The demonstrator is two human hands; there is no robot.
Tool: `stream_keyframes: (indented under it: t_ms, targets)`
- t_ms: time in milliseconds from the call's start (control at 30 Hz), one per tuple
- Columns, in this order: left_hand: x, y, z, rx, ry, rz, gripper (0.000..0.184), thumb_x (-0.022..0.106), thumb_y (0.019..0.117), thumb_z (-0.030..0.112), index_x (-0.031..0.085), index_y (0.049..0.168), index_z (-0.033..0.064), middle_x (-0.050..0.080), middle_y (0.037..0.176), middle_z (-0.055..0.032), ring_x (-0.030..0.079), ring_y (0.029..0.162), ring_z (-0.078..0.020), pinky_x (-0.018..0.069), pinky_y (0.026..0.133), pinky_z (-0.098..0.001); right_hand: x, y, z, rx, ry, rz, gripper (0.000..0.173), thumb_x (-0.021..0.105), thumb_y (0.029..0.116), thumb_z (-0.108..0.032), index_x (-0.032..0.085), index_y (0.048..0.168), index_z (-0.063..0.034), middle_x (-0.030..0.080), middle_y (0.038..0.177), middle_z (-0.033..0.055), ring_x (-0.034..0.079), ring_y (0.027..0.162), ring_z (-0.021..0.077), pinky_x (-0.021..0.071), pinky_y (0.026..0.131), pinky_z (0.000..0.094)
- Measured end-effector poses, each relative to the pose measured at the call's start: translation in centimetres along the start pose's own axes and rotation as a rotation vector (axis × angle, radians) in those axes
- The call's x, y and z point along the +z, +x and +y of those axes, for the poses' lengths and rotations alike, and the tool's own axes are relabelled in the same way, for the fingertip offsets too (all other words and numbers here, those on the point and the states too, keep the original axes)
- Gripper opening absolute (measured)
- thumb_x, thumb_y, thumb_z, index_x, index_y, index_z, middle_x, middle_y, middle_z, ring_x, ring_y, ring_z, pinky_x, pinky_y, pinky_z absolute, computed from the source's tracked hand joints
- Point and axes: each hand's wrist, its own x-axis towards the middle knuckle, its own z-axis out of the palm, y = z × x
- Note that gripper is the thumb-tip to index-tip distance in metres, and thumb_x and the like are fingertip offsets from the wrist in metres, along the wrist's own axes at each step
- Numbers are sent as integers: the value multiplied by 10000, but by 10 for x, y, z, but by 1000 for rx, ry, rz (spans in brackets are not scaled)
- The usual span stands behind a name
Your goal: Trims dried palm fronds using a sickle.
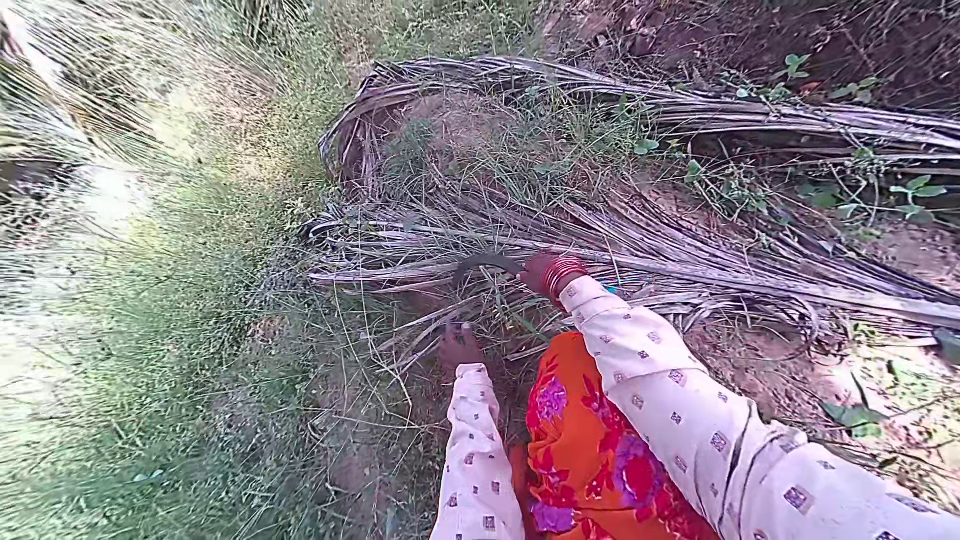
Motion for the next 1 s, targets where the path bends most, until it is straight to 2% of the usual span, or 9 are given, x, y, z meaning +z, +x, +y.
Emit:
stream_keyframes:
  t_ms: [100, 167, 233, 400, 467, 600, 800, 900, 1000]
  targets:
    - [-8, 32, 26, -42, 15, -90, 615, 542, 1087, 327, 391, 1543, -56, 530, 1480, -276, 461, 1428, -403, 299, 1224, -525, 1, -5, -4, 18, -13, -10, 480, 395, 1117, -340, 634, 1269, 47, 611, 1329, 281, 568, 1280, 428, 417, 1029, 644]
    - [-10, 48, 39, -77, 119, -151, 578, 525, 1088, 389, 512, 1443, -67, 589, 1410, -271, 531, 1372, -385, 376, 1179, -527, 0, -10, -7, 13, -20, -30, 479, 378, 1123, -324, 612, 1302, 54, 591, 1361, 280, 553, 1303, 416, 403, 1051, 621]
    - [-10, 60, 47, -66, 195, -199, 537, 535, 1084, 388, 589, 1354, -73, 641, 1338, -268, 582, 1321, -375, 407, 1150, -526, 1, -13, -10, 2, -54, -73, 498, 348, 1130, -322, 577, 1352, 60, 554, 1422, 282, 515, 1357, 415, 378, 1086, 622]
    - [-11, 64, 57, -89, 165, -274, 444, 501, 1107, 322, 610, 1381, -9, 622, 1401, -229, 545, 1375, -332, 361, 1188, -483, 4, -23, -20, -12, -116, -150, 509, 308, 1137, -312, 545, 1384, 65, 529, 1445, 296, 505, 1365, 432, 376, 1075, 641]
    - [-7, 76, 38, -52, 148, -242, 409, 502, 1106, 286, 629, 1354, -14, 642, 1362, -236, 570, 1341, -337, 380, 1176, -488, 2, -23, -20, -24, -132, -159, 509, 306, 1137, -309, 551, 1368, 72, 538, 1431, 298, 514, 1354, 431, 384, 1066, 636]
    - [-8, 86, 9, -128, 209, -202, 442, 507, 1102, 325, 633, 1331, -32, 658, 1337, -240, 586, 1328, -354, 400, 1161, -519, -8, -25, -8, -37, -139, -146, 510, 329, 1134, -320, 555, 1367, 73, 536, 1429, 303, 509, 1353, 441, 372, 1073, 645]
    - [-35, 58, -2, -310, 111, 41, 503, 481, 1104, 404, 644, 1330, -15, 656, 1343, -242, 590, 1323, -371, 404, 1144, -546, -36, -53, 5, -7, -126, -10, 481, 397, 1120, -356, 630, 1294, 28, 624, 1319, 269, 579, 1269, 433, 422, 1017, 654]
    - [-40, 32, -21, -241, -5, 107, 472, 503, 1105, 330, 630, 1326, -67, 656, 1306, -286, 595, 1295, -399, 399, 1138, -542, -48, -56, 5, -19, -50, 67, 490, 383, 1123, -371, 640, 1280, 16, 642, 1278, 280, 598, 1236, 452, 433, 997, 664]
    - [-24, -15, -43, -161, -268, 236, 404, 541, 1089, 194, 583, 1353, -109, 636, 1309, -317, 605, 1261, -373, 426, 1121, -471, -45, -54, 5, -87, 58, 177, 489, 372, 1127, -368, 640, 1242, 23, 661, 1202, 280, 623, 1168, 449, 450, 957, 648]
